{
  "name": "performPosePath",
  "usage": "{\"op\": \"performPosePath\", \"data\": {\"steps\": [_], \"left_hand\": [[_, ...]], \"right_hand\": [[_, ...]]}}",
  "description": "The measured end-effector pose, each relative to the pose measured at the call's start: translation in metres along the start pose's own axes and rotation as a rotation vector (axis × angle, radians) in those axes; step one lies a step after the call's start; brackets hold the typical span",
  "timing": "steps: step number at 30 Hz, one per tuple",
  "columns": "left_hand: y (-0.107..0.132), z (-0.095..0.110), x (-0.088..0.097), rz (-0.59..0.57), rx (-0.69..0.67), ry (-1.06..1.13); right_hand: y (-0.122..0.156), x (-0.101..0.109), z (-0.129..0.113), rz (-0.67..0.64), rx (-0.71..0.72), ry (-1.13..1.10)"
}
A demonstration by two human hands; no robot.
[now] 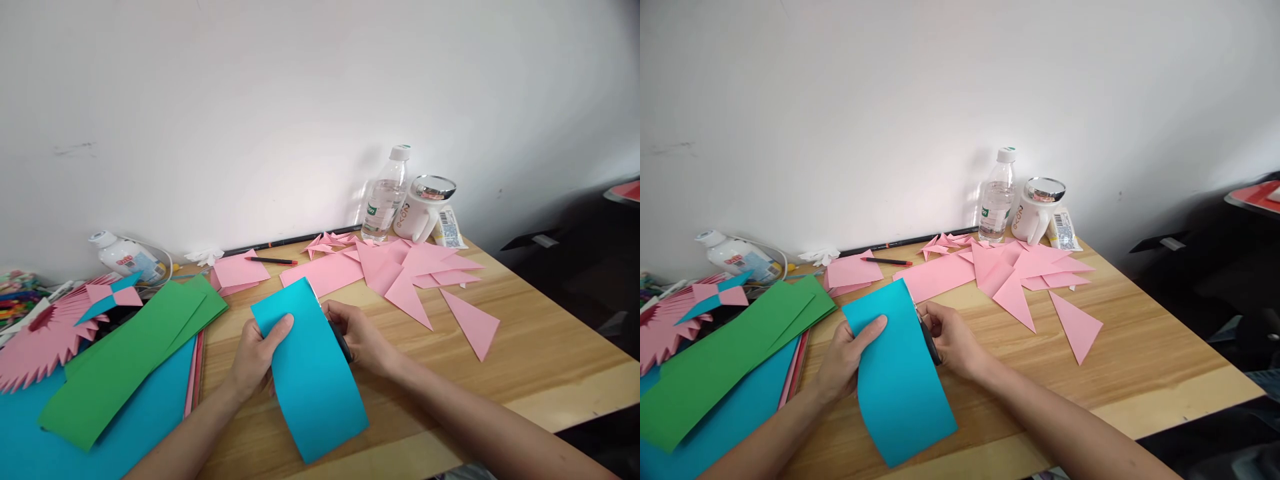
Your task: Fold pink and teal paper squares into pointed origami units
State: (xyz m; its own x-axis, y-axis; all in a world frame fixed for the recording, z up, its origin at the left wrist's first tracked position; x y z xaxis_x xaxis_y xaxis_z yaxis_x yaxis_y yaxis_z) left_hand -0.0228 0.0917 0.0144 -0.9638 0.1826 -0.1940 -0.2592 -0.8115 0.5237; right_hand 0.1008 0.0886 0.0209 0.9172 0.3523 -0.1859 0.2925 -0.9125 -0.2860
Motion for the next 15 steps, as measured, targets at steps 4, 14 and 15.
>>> {"op": "performPosePath", "data": {"steps": [4,14,15], "left_hand": [[-0.0011,-0.0012,-0.0004,-0.013,0.004,-0.003],[-0.0014,-0.0023,0.0006,-0.006,0.006,0.015],[-0.0015,-0.0027,0.0003,-0.008,0.011,0.014]], "right_hand": [[0.0007,0.0007,0.0019,0.008,-0.021,0.004],[0.0016,0.0031,0.0024,0.023,-0.017,0.043],[0.0017,0.0031,0.0026,0.022,-0.020,0.043]]}}
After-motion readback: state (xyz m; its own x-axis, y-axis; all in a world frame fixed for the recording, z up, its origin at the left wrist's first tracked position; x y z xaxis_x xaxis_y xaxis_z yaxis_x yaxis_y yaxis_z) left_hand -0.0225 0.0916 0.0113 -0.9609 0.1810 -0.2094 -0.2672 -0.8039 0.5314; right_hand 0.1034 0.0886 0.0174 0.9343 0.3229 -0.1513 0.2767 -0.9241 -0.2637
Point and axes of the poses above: each hand's wrist, its own y-axis away from the middle knuckle, its own x-axis out of the back of the hand, z = x × y, the point moved 9 cm from there along -y, towards the middle knuckle, and after that the axes turned 15 degrees about x, right-handed, at the moved point
